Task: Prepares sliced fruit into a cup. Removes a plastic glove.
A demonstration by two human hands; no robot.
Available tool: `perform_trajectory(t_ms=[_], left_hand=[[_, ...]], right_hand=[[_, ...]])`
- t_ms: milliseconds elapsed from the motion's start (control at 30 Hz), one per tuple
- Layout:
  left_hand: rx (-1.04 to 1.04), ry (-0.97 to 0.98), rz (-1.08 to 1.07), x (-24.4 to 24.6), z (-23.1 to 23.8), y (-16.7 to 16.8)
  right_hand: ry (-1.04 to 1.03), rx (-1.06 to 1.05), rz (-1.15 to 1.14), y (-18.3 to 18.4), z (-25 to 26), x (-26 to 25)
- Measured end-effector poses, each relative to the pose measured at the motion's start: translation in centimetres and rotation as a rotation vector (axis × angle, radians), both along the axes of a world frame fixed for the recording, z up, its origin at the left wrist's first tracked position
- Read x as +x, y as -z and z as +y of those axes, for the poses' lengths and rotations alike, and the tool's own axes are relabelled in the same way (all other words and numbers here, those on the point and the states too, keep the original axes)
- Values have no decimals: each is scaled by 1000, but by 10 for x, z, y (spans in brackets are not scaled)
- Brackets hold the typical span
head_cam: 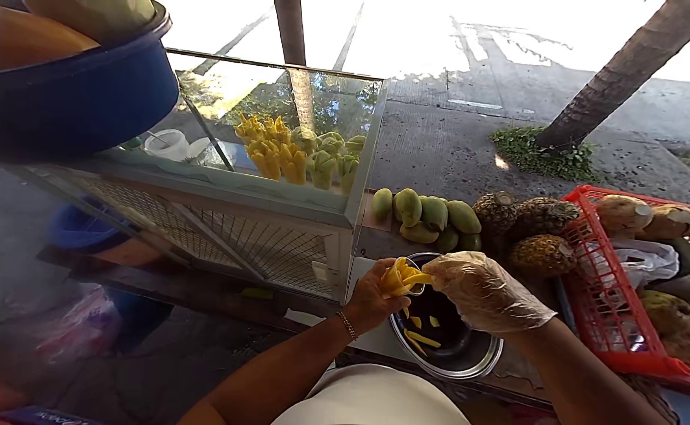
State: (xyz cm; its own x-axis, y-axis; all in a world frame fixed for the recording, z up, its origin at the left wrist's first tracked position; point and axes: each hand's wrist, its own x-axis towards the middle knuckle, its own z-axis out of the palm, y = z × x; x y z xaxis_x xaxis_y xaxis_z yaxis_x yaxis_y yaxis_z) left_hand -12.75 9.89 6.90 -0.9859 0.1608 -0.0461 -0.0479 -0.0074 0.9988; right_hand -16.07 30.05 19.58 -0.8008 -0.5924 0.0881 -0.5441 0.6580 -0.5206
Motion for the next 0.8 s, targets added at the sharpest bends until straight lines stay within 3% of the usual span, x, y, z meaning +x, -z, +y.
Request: perform_trajectory(t_ms=[100, 200, 267, 400, 633, 800], left_hand=[[-34, 5, 5, -2, 3, 1], [46, -5, 110, -3, 11, 3], [153, -16, 147, -3, 16, 1], [302, -46, 100, -1, 15, -8], [288, -43, 120, 0, 15, -32], [299, -52, 155, 1, 16, -27]], right_hand=[[-118, 197, 196, -15, -7, -1], [-113, 371, 124, -19, -26, 1], [-88, 379, 73, -16, -39, 4], [-81, 93, 136, -26, -34, 4], [-46, -207, 265, -24, -38, 5], [3, -283, 60, -15, -30, 9]])
